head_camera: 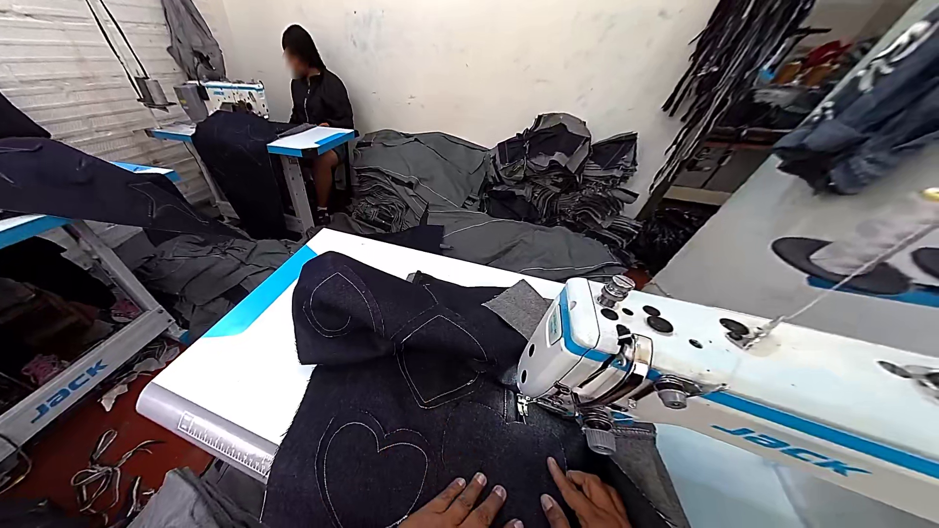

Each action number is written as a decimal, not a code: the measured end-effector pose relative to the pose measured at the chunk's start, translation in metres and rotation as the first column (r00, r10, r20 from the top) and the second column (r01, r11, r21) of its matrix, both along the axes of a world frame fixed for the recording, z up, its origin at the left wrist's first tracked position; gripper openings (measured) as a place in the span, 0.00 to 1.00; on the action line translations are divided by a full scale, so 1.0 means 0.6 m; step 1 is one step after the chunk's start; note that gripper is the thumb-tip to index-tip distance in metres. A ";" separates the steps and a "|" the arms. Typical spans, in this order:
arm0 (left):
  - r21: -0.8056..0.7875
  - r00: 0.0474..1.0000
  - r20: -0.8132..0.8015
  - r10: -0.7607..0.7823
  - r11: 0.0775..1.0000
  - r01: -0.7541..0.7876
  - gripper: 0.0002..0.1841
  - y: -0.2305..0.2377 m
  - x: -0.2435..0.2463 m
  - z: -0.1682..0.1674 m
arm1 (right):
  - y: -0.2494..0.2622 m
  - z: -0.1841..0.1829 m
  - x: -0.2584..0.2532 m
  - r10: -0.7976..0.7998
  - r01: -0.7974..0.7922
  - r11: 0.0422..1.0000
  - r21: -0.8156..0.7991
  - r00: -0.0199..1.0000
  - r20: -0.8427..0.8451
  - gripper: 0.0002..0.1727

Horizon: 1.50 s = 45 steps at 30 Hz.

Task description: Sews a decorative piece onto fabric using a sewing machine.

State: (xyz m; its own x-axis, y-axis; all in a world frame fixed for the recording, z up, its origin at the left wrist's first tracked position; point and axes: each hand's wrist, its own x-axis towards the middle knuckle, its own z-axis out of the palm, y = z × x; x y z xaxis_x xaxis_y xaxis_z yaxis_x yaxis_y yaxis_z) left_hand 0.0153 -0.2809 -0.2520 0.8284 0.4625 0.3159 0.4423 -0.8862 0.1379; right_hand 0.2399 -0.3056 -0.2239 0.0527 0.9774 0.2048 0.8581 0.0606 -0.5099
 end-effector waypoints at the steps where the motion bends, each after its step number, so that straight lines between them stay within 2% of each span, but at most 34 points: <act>1: 0.011 1.000 0.001 -0.007 1.000 0.007 0.28 0.000 0.000 -0.001 | 0.000 0.001 -0.001 -0.005 0.005 1.000 -0.003 1.000 0.004 0.24; 9: -0.006 0.998 -0.017 -0.059 0.998 0.059 0.28 0.004 -0.004 -0.006 | -0.003 0.001 -0.001 -0.018 0.018 0.999 0.031 1.000 0.002 0.23; 31: 0.099 0.994 0.044 -0.101 0.990 0.096 0.24 0.004 -0.009 -0.007 | -0.003 -0.001 -0.009 -0.050 0.049 0.995 0.083 0.999 0.010 0.23; 34: 0.014 0.994 0.066 -0.092 0.996 0.091 0.23 0.007 -0.004 0.006 | -0.002 0.001 -0.010 -0.051 0.048 0.996 0.068 0.998 0.033 0.23; 36: -0.090 0.990 0.037 -0.135 0.986 0.138 0.22 0.040 0.011 0.042 | -0.001 0.008 -0.010 -0.040 0.038 0.998 0.043 0.998 0.057 0.22; 39: -0.279 0.930 -0.207 -0.305 0.929 0.243 0.22 0.131 0.038 0.095 | -0.005 0.013 -0.009 0.012 -0.009 1.000 -0.021 0.988 0.157 0.25; 42: -0.448 0.880 -0.241 -0.409 0.851 0.273 0.29 0.196 0.032 0.086 | -0.014 0.033 -0.009 0.044 -0.005 0.959 -0.284 0.990 0.134 0.34; 44: -0.473 0.889 -0.252 -0.382 0.850 0.232 0.32 0.208 0.019 0.082 | -0.014 0.026 -0.006 0.050 -0.028 0.957 -0.288 0.996 0.069 0.36; 45: -0.481 0.897 -0.262 -0.355 0.854 0.197 0.33 0.210 0.014 0.083 | -0.009 0.017 -0.001 0.057 -0.046 0.969 -0.242 0.998 0.039 0.37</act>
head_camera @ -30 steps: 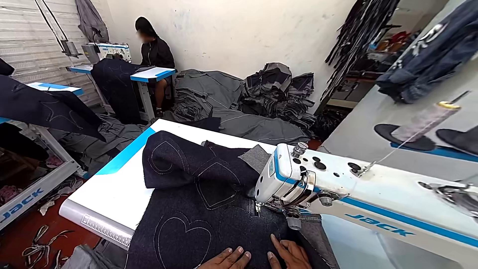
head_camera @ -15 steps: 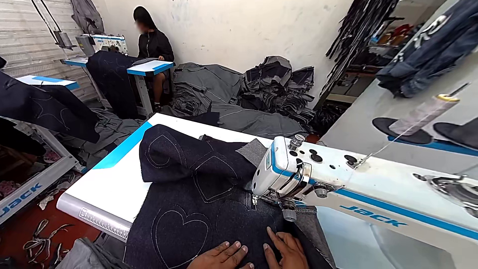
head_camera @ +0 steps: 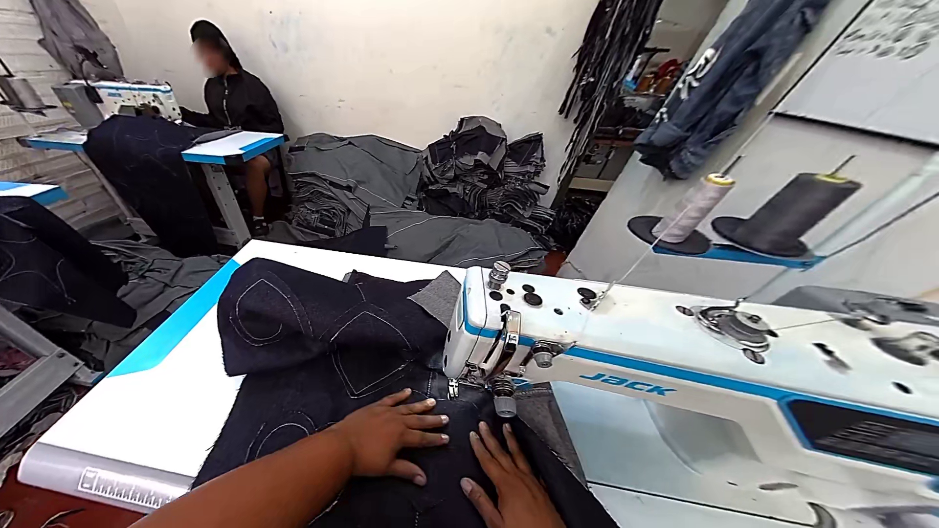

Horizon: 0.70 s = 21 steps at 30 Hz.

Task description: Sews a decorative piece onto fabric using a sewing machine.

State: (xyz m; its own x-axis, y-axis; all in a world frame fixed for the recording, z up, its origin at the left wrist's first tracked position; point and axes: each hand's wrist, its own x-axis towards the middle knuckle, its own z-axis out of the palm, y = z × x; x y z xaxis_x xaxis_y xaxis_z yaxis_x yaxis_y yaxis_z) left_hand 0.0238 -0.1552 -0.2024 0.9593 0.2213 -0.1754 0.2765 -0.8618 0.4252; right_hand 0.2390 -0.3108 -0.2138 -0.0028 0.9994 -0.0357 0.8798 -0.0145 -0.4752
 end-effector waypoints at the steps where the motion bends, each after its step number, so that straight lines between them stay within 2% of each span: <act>1: -0.009 0.999 -0.023 0.048 0.999 -0.048 0.34 0.000 -0.003 0.003 | 0.011 -0.009 0.008 0.012 -0.010 0.998 0.057 0.999 -0.030 0.36; 3: -0.026 0.981 -0.082 0.177 0.983 -0.180 0.37 -0.007 -0.003 0.011 | 0.047 -0.019 0.033 0.061 -0.050 0.987 0.152 0.996 -0.071 0.33; 4: -0.023 0.961 -0.118 0.250 0.967 -0.254 0.38 -0.014 0.002 0.015 | 0.069 -0.018 0.050 0.101 -0.088 0.985 0.148 0.992 -0.080 0.32; 7: 0.018 0.872 -0.206 0.444 0.893 -0.450 0.39 -0.035 0.028 0.024 | 0.137 0.008 0.089 0.188 -0.188 0.981 -0.040 0.982 -0.010 0.34; 9: 0.043 0.816 -0.218 0.535 0.841 -0.540 0.39 -0.041 0.042 0.026 | 0.158 0.044 0.080 0.138 -0.118 0.966 -0.230 0.988 0.073 0.34; 10: 0.053 0.795 -0.228 0.562 0.823 -0.566 0.39 -0.041 0.047 0.028 | 0.154 0.059 0.064 0.096 -0.062 0.959 -0.276 0.989 0.111 0.31; 11: 0.064 0.780 -0.236 0.579 0.811 -0.582 0.39 -0.039 0.049 0.030 | 0.139 0.063 0.047 0.066 -0.036 0.968 -0.247 0.991 0.114 0.28; 13: 0.077 0.766 -0.247 0.594 0.800 -0.595 0.39 -0.035 0.052 0.031 | 0.095 0.047 0.019 0.105 -0.103 0.989 -0.106 0.994 0.017 0.26; 16: 0.094 0.754 -0.269 0.600 0.795 -0.599 0.39 -0.032 0.056 0.029 | 0.062 0.009 0.013 0.202 -0.204 0.978 -0.029 0.977 -0.067 0.27; 21: 0.136 0.734 -0.278 0.619 0.782 -0.608 0.38 -0.035 0.062 0.030 | 0.073 0.014 0.032 0.256 -0.265 0.962 -0.069 0.959 -0.122 0.28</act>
